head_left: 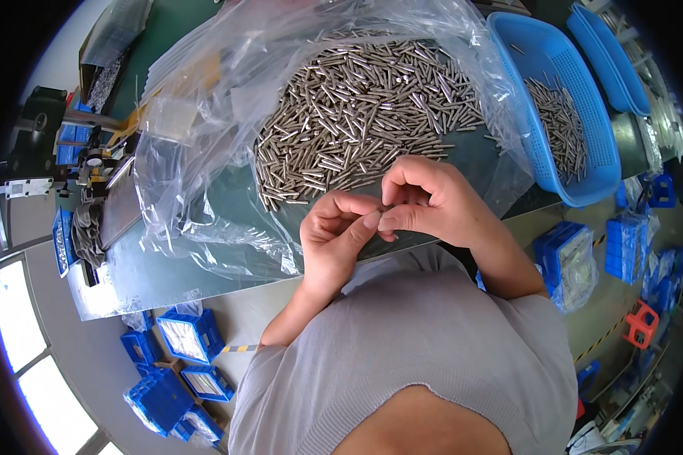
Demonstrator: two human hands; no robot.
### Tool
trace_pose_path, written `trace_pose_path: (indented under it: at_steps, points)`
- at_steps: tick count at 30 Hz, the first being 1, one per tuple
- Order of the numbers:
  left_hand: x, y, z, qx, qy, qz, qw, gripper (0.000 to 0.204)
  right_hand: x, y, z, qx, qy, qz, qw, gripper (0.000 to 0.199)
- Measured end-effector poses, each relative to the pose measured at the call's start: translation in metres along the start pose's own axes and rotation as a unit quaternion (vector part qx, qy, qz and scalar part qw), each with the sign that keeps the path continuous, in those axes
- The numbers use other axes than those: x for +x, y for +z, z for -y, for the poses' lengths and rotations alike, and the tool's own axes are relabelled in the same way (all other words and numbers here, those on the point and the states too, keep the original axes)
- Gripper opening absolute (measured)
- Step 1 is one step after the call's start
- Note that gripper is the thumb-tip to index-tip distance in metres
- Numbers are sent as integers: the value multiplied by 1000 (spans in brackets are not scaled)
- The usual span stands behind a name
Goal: Inspecting and sorting small metal pins from a large plastic bag into a storage basket.
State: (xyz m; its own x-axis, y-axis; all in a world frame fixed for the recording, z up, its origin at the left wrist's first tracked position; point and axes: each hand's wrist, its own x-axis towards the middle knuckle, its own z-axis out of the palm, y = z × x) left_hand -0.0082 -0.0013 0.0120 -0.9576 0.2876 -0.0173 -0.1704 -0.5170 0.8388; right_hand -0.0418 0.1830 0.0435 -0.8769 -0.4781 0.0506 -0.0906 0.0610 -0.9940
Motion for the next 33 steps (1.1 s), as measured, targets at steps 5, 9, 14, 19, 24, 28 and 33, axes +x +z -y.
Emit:
trace_pose_path:
  at_steps: [5, 9, 14, 19, 24, 28, 33]
  points:
    - [0, -1, 1, 10, 8, 12, 1000, 6, -3, 7, -4, 26, 6, -8, 1000, 19]
    - [1, 1, 0, -12, 9, 0, 1000, 4, -7, 6, -12, 2, -74, -62, 995, 14]
    - [2, 1, 2, -23, 14, -9, 1000, 6, -11, 3, 1, -68, -70, -102, 990, 10]
    - [1, 5, 2, 11, 0, -24, 1000, 5, -10, 6, -10, -148, -146, -91, 974, 12]
    - [2, 3, 4, 14, 12, -26, 999, 6, -25, -10, 14, -177, -140, -225, 948, 11]
    - [1, 2, 3, 10, 16, -27, 999, 5, -51, -63, 28, -363, -151, -499, 772, 13]
    - [3, 4, 4, 20, 17, -38, 999, 5, -51, -65, 30, -473, -113, -475, 734, 19]
